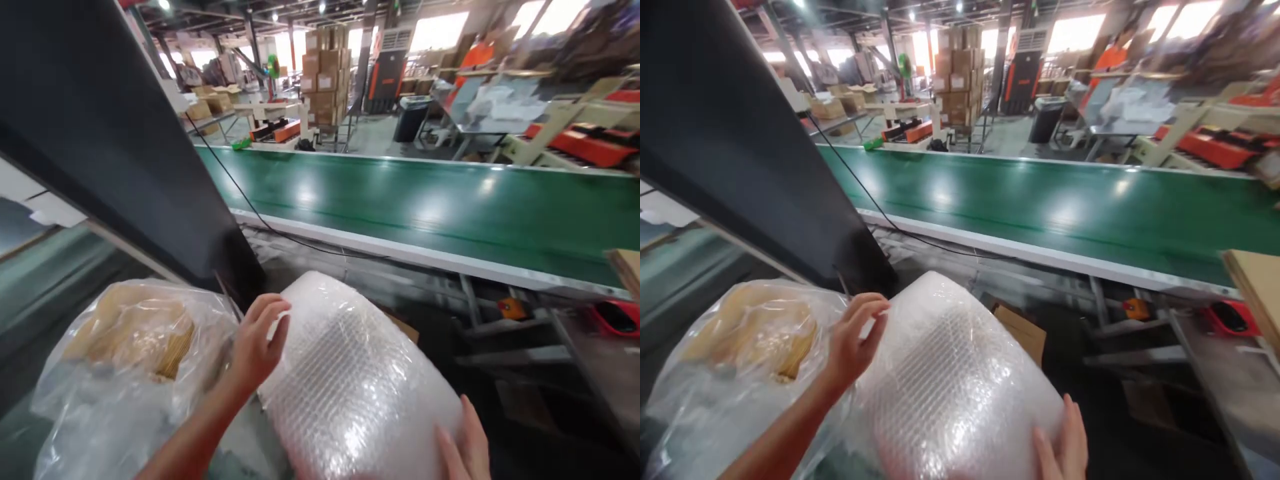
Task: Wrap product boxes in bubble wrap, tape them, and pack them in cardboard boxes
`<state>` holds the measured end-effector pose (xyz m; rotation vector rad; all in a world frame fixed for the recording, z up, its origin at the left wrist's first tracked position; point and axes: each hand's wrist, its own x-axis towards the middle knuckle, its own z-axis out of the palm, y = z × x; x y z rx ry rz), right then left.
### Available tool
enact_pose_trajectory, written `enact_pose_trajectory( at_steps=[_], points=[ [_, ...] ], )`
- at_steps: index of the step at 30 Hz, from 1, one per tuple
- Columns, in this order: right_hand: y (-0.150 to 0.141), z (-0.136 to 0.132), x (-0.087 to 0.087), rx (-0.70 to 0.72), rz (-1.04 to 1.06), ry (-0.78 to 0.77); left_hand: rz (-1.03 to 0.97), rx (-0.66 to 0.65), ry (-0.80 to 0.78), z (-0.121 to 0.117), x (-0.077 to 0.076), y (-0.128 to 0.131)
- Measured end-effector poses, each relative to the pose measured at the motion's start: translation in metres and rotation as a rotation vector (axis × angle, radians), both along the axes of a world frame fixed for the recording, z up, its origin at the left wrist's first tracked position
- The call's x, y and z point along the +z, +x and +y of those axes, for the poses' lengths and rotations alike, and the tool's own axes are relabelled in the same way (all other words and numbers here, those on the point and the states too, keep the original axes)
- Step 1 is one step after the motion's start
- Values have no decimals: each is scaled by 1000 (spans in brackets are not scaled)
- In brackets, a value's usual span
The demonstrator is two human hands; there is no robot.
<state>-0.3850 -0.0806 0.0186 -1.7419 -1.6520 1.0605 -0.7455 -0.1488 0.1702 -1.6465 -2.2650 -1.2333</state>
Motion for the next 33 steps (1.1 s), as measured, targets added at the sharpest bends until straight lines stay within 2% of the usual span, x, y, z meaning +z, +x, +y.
enact_pose_trajectory(
  at_steps=[3,5,9,12,16,20,22,26,29,33],
  points=[
    [-8,-2,9,-14,-104,122,28,-385,-213,48,14,-1],
    [-19,-7,17,-5,-187,290,39,-576,-336,80,13,1],
    [-52,-15,42,91,-236,519,125,-732,-493,124,-2,6],
    [-74,-11,57,142,-190,574,197,-744,-564,137,-9,8],
    [-100,15,79,220,-101,595,306,-750,-619,142,0,12],
    [-129,69,112,356,0,338,280,-793,-641,141,10,21],
    [-144,98,122,421,30,220,223,-795,-648,140,10,26],
    [-164,127,120,554,50,96,107,-803,-622,139,6,27],
    [-172,127,112,558,28,64,87,-810,-585,139,2,24],
    [-179,124,110,541,-65,51,58,-757,-579,140,-2,22]
  ],
)
